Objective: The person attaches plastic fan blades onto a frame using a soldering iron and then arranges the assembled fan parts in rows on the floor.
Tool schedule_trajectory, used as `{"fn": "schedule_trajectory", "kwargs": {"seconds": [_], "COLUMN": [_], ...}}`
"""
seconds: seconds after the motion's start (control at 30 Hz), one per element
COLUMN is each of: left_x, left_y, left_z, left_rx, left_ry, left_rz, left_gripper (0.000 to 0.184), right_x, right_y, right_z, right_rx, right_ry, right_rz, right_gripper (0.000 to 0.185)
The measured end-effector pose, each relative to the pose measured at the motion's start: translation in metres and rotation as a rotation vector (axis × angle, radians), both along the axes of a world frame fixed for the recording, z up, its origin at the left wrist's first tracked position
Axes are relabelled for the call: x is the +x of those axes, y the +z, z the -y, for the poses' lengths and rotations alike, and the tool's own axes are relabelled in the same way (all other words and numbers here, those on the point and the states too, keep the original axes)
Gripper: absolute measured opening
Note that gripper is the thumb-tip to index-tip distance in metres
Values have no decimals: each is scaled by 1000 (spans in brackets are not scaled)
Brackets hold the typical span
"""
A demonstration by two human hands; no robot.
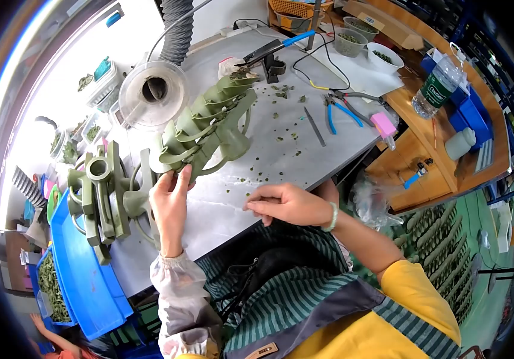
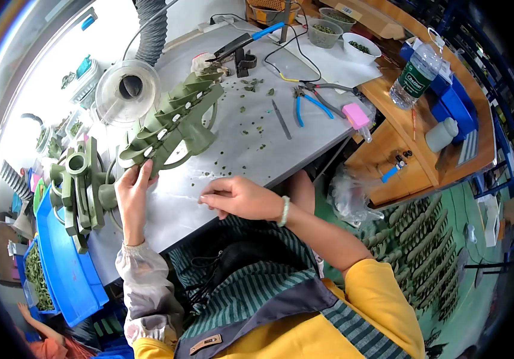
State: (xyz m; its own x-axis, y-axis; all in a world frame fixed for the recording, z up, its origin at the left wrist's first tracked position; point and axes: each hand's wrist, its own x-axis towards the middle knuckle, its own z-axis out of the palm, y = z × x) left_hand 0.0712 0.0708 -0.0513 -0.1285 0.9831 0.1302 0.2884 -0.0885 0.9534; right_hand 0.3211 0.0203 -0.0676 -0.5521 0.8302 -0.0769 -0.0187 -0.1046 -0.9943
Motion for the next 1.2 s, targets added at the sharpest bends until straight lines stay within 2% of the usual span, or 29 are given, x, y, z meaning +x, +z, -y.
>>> {"fn": "schedule_trajectory", "kwargs": {"seconds": [0.07, 0.17, 0.2, 0.3, 0.33, 0.4, 0.43, 0.5, 0.53, 0.6, 0.63, 0.67, 0.7, 0.77, 0.9, 0.97, 1.0, 1.03, 1.17, 1.2], "left_x": [5, 11, 16, 32, 31, 34, 29, 18, 11, 11, 14, 18, 22, 26, 53, 71, 79, 88, 119, 126], "left_y": [1, -14, -6, -14, -21, -29, -34, -47, -52, -52, -47, -42, -39, -44, -59, -65, -66, -68, -72, -73], "left_z": [4, 10, 23, 52, 59, 69, 74, 79, 79, 78, 77, 75, 72, 62, 47, 42, 40, 40, 38, 39], "left_rx": [6, 101, 70, 87, 47, -7, -71, -111, -152, -208, -225, -228, -223, -278, -395, -423, -438, -453, -488, -489], "left_ry": [9, 59, 115, -89, -161, -305, -356, -449, -455, -461, -442, -510, -571, -707, -895, -955, -985, -1020, -1107, -1120], "left_rz": [3, -10, -258, -102, -22, 98, 72, 27, 78, 221, 316, 283, 252, 334, 281, 246, 228, 208, 128, 105], "left_gripper": [29, 28, 25, 20, 23, 31, 31, 33, 36, 40, 42, 48, 55, 55, 53, 51, 51, 50, 48, 47], "right_x": [-16, -45, -48, -73, -79, -71, -66, -74, -73, -85, -89, -88, -83, -85, -71, -80, -82, -90, -105, -99], "right_y": [-11, -30, -30, -48, -51, -50, -48, -52, -45, -57, -60, -53, -48, -56, -39, -51, -53, -68, -97, -103], "right_z": [-4, -6, -5, 4, 7, 8, 10, 19, 25, 24, 23, 24, 24, 20, 26, 13, 8, -8, -42, -50], "right_rx": [-23, 193, 291, 293, 270, 492, 590, 610, 265, 561, 470, 356, 283, 417, 366, 445, 402, 649, 509, 641], "right_ry": [-65, -349, -361, -491, -574, -557, -553, -678, -541, -817, -840, -853, -755, -836, -883, -943, -900, -1028, -997, -1022], "right_rz": [-47, -109, -3, -208, -324, -63, 81, 92, -59, 92, 59, -25, 10, 8, -37, 50, 78, 174, 260, 315], "right_gripper": [31, 41, 49, 49, 43, 39, 37, 32, 33, 45, 52, 54, 52, 50, 54, 54, 55, 60, 60, 60]}}
